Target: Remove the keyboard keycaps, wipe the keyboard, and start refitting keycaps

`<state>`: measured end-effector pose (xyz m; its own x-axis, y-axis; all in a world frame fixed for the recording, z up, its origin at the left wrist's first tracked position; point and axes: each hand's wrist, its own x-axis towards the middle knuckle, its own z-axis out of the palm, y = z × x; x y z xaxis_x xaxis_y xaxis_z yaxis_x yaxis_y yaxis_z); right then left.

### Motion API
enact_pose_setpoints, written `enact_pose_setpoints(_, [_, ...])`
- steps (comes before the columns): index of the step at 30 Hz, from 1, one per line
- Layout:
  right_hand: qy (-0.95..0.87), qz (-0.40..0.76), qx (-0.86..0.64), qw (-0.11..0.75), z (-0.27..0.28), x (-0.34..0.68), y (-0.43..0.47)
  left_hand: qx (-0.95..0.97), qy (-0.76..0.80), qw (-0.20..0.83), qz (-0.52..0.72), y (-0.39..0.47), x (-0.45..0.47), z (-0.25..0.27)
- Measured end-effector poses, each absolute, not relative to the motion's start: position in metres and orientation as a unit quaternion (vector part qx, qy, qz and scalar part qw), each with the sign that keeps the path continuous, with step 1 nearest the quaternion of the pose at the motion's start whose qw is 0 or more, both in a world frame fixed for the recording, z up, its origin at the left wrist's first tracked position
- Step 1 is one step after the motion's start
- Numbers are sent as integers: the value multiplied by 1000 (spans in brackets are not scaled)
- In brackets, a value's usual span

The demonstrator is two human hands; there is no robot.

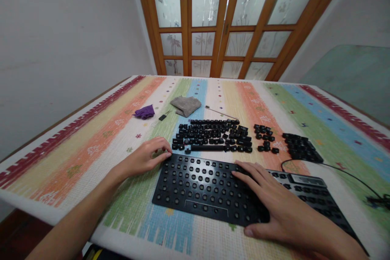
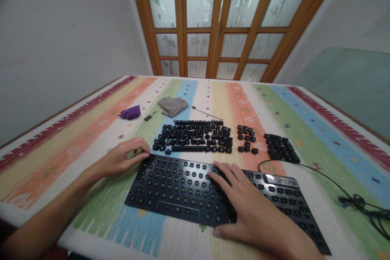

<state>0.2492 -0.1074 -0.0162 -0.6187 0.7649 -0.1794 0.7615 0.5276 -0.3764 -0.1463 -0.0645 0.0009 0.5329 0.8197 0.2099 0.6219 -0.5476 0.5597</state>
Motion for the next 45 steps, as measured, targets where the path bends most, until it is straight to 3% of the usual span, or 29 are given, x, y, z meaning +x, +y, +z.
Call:
enact_pose_setpoints(18, [-874,221,-433,10,-12,250,-105,834,439,242,232,-63,-145,-1])
enact_pose_setpoints(34, [-911,201,-357,-37,42,198,-60,829,431,244,259,-64,-145,-1])
enact_pose_setpoints(45, [-945,80,-300,101,33,122,-4,828,425,249,268,-63,-146,-3])
